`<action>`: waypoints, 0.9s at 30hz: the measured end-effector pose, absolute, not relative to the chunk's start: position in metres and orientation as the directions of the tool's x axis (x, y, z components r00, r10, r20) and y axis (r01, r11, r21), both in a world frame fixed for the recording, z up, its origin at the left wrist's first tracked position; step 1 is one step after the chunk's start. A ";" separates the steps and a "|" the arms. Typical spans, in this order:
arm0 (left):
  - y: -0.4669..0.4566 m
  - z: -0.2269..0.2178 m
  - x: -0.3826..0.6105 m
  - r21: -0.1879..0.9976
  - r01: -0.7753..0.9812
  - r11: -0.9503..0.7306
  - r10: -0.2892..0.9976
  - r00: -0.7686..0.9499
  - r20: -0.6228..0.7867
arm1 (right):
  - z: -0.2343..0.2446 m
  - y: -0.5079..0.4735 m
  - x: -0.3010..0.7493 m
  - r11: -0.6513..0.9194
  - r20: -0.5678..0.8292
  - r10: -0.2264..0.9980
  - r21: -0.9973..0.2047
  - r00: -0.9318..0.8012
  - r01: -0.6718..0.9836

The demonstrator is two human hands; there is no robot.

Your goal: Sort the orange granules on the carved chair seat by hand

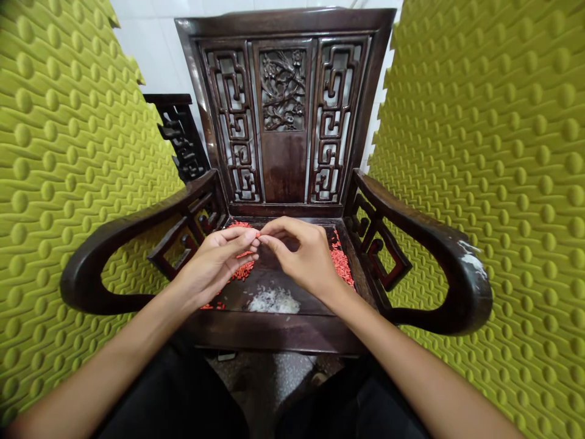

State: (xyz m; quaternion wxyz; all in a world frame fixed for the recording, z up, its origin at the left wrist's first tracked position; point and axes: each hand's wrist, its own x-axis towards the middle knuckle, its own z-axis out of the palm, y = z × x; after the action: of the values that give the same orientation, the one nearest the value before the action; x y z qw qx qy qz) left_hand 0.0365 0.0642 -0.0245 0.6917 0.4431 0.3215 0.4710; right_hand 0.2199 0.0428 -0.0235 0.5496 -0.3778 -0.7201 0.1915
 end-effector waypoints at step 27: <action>0.051 -0.020 0.044 0.910 -0.407 0.085 0.946 0.319 0.054 | -0.019 0.040 0.221 0.769 0.803 0.576 -0.469 -0.153 0.434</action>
State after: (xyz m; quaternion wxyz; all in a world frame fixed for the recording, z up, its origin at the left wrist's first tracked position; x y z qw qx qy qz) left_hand 0.0439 0.0512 -0.0204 0.6738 0.4533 0.2974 0.5020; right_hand 0.2213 0.0402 -0.0194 0.5585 -0.3337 -0.7568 0.0633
